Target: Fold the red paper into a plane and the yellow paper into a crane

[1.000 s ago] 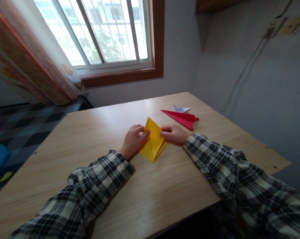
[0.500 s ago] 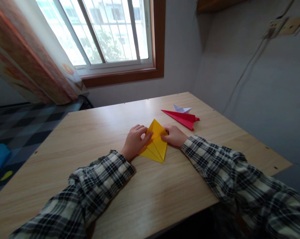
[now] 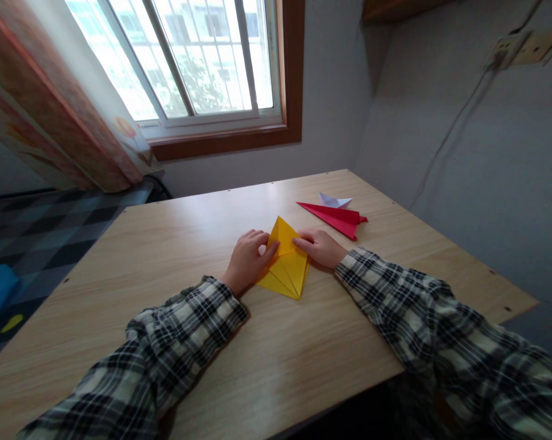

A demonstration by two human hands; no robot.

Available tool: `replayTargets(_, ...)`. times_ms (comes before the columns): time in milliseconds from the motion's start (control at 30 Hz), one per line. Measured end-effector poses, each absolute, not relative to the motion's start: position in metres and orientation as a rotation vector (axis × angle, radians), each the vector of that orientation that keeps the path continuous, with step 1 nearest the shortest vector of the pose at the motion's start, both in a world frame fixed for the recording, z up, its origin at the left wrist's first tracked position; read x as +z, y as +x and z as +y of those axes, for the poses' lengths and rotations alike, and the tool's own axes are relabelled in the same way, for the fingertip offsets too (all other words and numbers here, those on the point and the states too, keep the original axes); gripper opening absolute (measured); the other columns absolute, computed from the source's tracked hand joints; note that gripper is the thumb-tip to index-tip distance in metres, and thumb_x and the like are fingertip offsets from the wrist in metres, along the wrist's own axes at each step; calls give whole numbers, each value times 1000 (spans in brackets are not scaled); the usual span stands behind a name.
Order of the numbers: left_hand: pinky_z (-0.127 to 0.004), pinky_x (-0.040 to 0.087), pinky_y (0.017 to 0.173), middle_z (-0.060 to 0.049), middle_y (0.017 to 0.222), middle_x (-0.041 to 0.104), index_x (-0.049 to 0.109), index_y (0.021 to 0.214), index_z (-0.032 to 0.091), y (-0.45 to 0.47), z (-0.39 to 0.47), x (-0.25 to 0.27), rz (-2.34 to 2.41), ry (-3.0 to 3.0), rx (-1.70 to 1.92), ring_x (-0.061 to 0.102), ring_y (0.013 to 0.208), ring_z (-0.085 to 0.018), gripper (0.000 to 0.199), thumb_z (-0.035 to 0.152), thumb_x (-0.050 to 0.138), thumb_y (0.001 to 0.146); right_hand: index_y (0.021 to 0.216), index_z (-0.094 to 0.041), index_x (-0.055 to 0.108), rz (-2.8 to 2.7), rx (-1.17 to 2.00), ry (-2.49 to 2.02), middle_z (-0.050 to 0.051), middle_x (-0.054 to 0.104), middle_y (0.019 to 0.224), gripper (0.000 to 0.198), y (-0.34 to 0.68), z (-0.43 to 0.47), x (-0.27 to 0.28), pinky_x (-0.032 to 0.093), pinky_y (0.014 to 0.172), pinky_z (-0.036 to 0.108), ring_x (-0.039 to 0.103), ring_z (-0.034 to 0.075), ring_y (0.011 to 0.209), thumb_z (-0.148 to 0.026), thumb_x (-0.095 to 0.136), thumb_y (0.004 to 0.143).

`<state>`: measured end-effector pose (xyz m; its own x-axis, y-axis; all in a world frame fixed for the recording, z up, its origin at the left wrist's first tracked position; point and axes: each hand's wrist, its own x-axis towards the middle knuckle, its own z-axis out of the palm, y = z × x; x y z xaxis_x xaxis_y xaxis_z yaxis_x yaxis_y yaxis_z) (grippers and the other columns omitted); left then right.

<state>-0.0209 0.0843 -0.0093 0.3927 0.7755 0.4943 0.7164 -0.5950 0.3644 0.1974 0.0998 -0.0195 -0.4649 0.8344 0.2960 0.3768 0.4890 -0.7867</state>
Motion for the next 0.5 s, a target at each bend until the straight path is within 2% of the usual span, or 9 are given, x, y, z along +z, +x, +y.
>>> replayTargets(100,-34,42,69,-1,68,56,48,63,21,-21,85,-10,1424,2495,971,51,70,-18,31,29,54,93,82,-17,66,-1973,1001,-918,6,70,88,44,203,105,-20,47,80,32,62,20,84,-41,34,99)
replayTargets(300,-32,42,66,0,66,53,44,62,22,-22,86,-12,1451,2429,1002,50,69,-17,32,28,54,92,92,-17,72,-1951,1112,-922,6,74,97,31,209,111,-25,51,84,33,65,22,92,-42,54,90)
replayTargets(500,-32,41,65,0,67,53,45,62,21,-23,88,-14,1453,2410,998,50,69,-17,32,27,55,92,94,-16,74,-1983,1118,-914,8,75,97,34,209,111,-28,51,83,34,66,23,91,-44,55,91)
